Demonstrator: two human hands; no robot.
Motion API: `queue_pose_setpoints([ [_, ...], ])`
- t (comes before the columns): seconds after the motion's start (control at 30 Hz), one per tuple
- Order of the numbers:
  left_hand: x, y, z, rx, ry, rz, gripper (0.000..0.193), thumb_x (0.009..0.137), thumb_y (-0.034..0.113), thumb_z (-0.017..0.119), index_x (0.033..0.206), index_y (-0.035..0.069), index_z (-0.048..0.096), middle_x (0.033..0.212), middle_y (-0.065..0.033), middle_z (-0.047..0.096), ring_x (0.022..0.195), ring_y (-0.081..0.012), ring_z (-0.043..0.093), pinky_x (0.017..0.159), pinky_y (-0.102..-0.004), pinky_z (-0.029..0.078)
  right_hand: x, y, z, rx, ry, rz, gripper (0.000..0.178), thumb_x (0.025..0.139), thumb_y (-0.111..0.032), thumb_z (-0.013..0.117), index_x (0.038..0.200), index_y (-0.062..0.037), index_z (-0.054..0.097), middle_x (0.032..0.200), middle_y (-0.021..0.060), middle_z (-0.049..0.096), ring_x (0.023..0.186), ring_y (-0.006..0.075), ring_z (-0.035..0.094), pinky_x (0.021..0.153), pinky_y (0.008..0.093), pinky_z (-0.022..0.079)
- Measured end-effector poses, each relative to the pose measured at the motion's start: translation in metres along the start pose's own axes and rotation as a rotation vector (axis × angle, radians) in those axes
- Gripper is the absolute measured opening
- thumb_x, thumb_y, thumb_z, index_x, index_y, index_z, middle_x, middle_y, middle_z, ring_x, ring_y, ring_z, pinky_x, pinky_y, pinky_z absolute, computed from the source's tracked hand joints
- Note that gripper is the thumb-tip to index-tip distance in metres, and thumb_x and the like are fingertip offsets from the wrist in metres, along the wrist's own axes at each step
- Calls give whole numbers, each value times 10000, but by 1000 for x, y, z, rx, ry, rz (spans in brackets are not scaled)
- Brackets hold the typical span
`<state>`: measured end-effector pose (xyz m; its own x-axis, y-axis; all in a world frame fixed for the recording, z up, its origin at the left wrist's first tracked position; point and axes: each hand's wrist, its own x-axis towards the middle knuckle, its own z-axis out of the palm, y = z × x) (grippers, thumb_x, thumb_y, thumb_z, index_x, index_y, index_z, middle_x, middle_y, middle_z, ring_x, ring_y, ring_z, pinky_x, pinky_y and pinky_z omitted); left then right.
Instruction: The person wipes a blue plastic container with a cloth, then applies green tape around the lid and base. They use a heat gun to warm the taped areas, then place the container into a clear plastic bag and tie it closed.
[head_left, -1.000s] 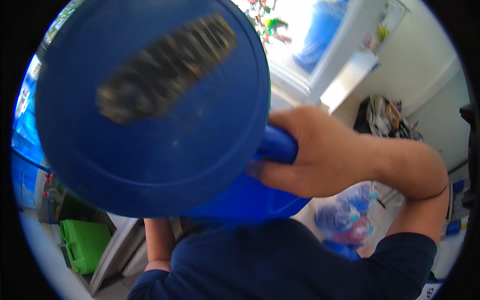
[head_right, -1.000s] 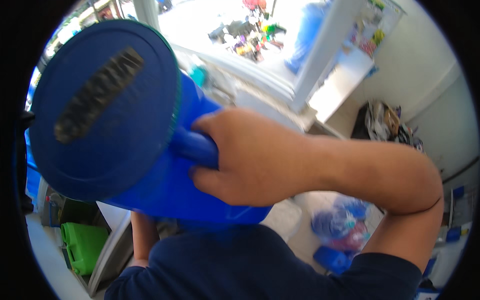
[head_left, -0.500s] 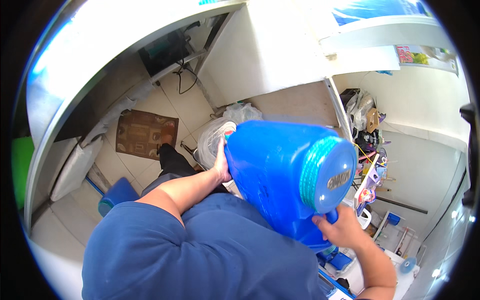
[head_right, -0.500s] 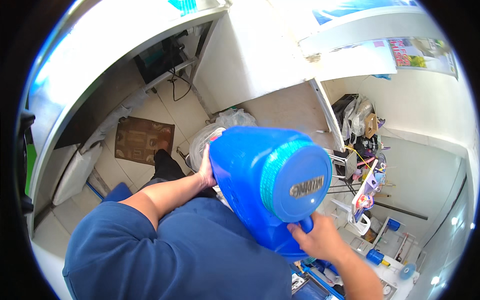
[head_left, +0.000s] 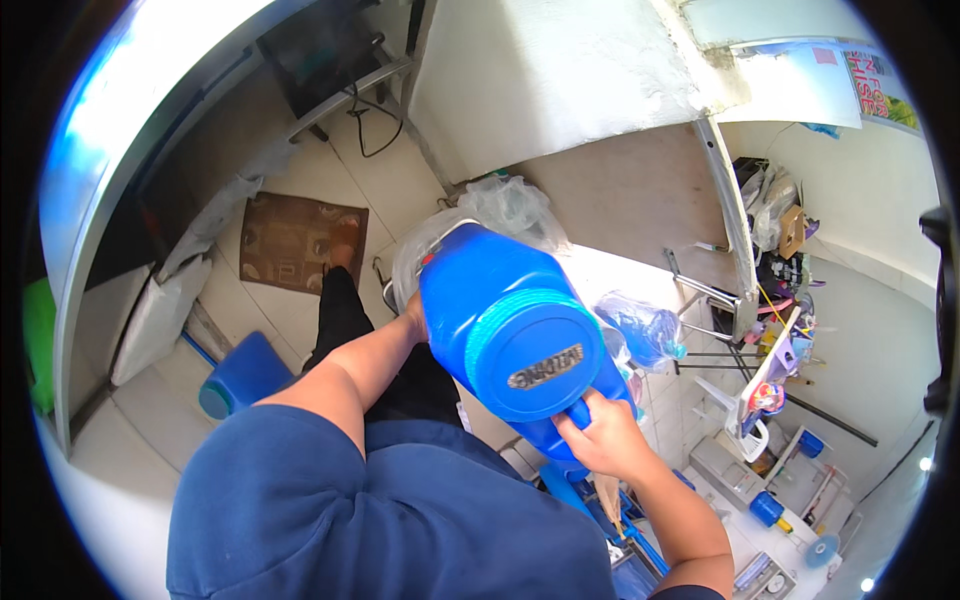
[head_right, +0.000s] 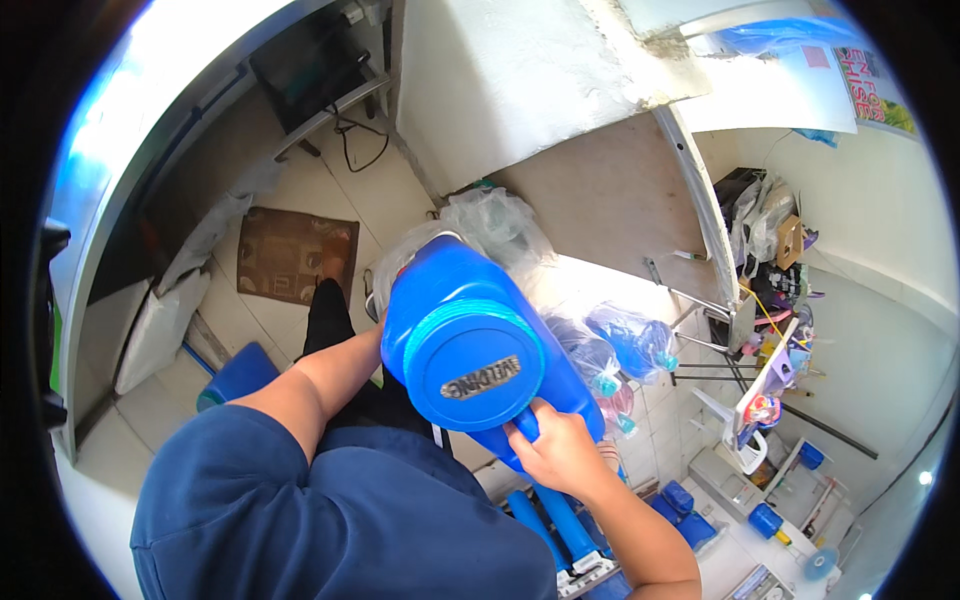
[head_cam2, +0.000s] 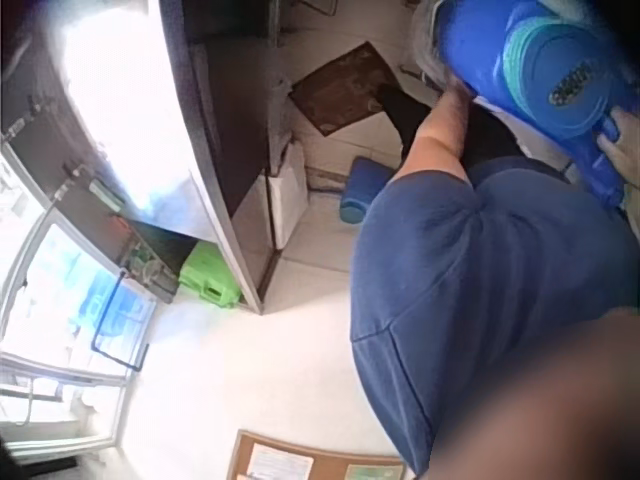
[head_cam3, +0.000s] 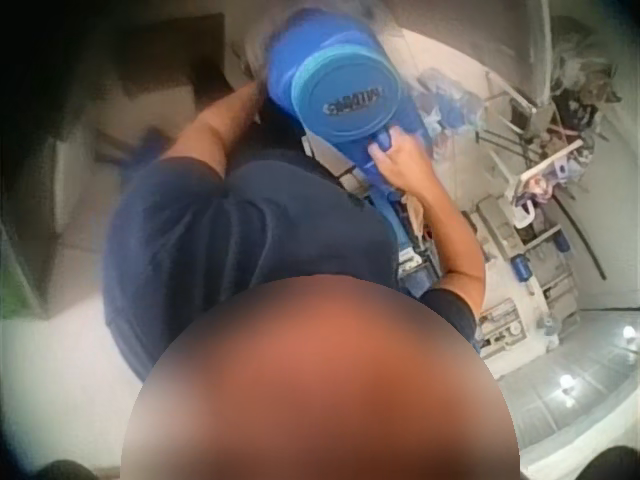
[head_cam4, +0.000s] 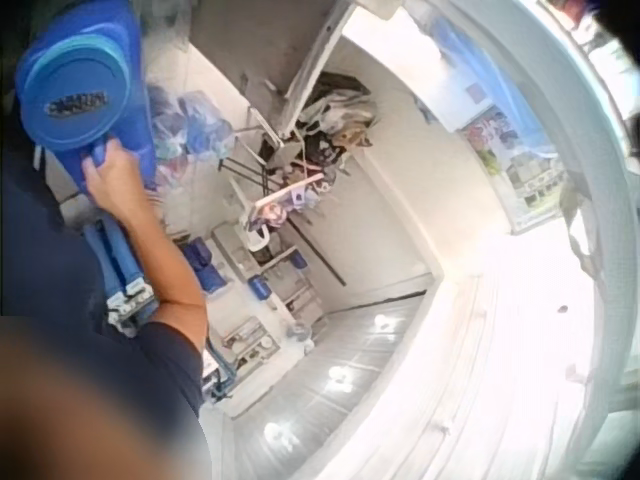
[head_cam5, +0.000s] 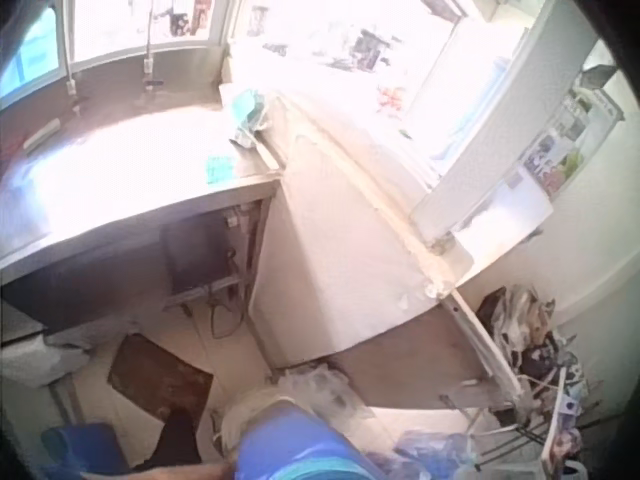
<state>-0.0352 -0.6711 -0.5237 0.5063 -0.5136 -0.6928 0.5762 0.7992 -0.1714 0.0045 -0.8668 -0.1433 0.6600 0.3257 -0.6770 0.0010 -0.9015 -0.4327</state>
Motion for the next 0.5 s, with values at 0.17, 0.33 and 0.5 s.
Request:
queue_pose_setpoints([
  [0.17,-1,26,-21,136,47,22,688,1025,587,284,1454,70,433,1393,-162,547,1199,-322,587,1010,-478,491,58,13,19,76,-54,5,306,878,-253,669,966,31,598,780,275,656,768,460,655,693,506,537],
  [0.33,-17,24,-24,117,140,101,726,1025,600,229,1474,54,393,1397,-167,539,1249,-318,552,1068,-462,444,72,37,16,43,-104,25,360,826,-238,661,1026,54,597,781,289,651,754,463,654,675,513,535],
  [0.5,-12,82,-33,1026,659,384,603,1028,498,435,1333,-15,524,1219,-180,624,1109,-270,590,963,-412,468,58,27,14,106,-47,31,368,842,-279,684,1033,26,606,828,270,666,800,444,662,741,506,537],
])
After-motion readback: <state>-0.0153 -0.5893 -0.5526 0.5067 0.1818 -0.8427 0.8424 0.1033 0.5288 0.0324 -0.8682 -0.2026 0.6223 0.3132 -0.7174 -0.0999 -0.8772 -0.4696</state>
